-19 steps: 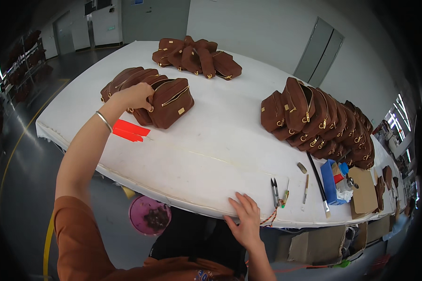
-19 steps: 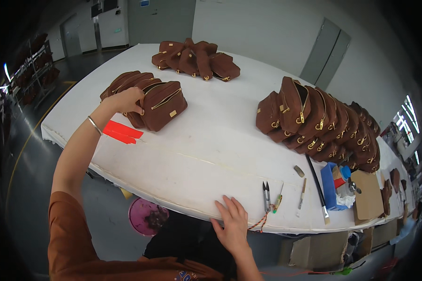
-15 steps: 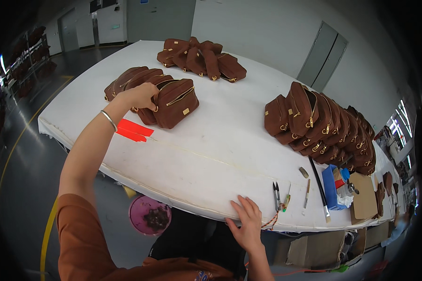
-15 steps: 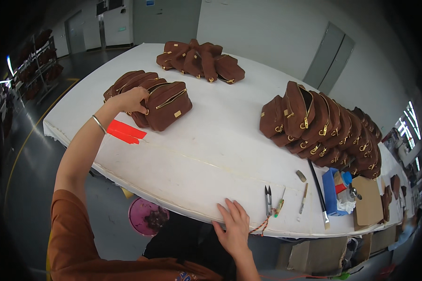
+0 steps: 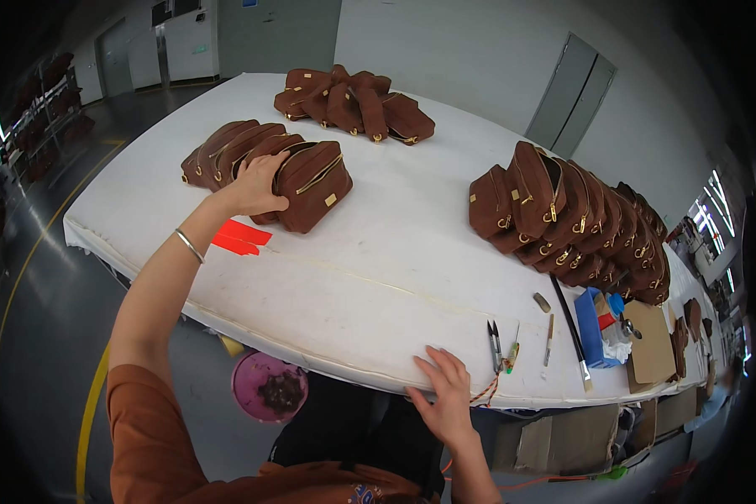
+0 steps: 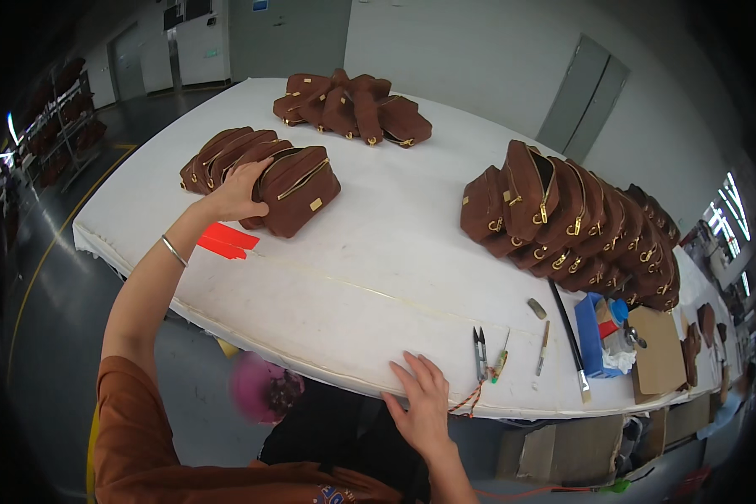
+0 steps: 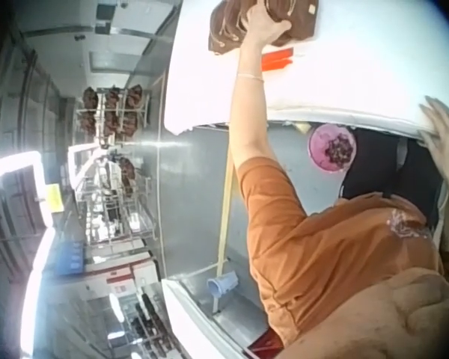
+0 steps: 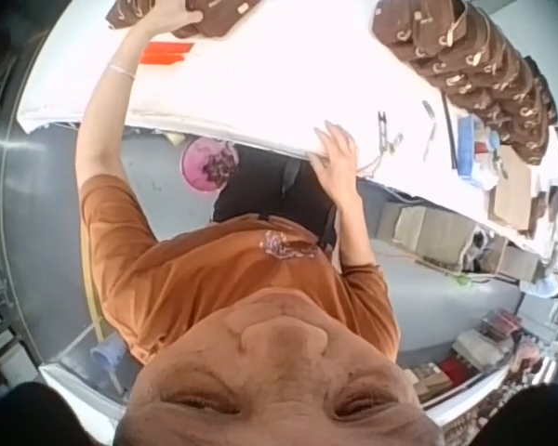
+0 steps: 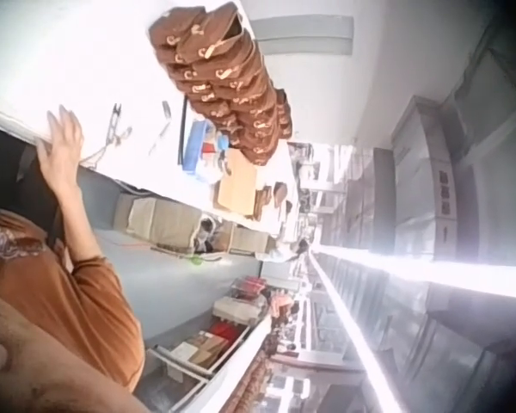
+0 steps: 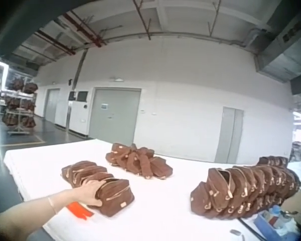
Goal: Trimming loose threads and inspecting several finished brown leather bags on a workshop bench.
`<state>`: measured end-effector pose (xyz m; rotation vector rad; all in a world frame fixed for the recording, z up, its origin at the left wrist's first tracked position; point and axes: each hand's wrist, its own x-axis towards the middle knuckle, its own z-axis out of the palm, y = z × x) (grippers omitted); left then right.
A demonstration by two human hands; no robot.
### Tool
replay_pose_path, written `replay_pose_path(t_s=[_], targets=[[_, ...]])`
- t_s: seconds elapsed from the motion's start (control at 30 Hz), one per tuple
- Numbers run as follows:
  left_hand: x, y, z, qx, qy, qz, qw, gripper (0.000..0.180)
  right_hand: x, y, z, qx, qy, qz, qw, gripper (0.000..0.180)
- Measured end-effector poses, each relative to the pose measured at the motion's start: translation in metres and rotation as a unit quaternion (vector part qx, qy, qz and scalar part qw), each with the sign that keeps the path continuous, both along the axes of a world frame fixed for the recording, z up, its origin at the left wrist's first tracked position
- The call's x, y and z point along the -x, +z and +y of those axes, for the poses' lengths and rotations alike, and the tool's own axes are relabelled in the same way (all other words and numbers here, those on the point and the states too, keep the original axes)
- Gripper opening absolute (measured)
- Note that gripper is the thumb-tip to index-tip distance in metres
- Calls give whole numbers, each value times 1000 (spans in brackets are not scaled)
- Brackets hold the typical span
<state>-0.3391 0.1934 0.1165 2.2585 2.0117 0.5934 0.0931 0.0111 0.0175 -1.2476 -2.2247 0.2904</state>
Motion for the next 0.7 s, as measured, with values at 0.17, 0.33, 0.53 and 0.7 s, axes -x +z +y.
replay_pose_path(t_s=[0.17,0.33,0.53,0.7], targets=[[-5,-8,-2,-70,8,-26,997,98,-13,10,7,44,42,30,998,47],[-33,-22,-14,-217,-9,14,976,92,-30,42,36,122,62,98,986,43],[-139,-57,-40,-214,-103,-50,970,88,-45,84,121,-103,-41,136,984,39],[-202,-100,-41,-168,-115,-33,978,85,-57,115,207,-293,-157,120,935,43]])
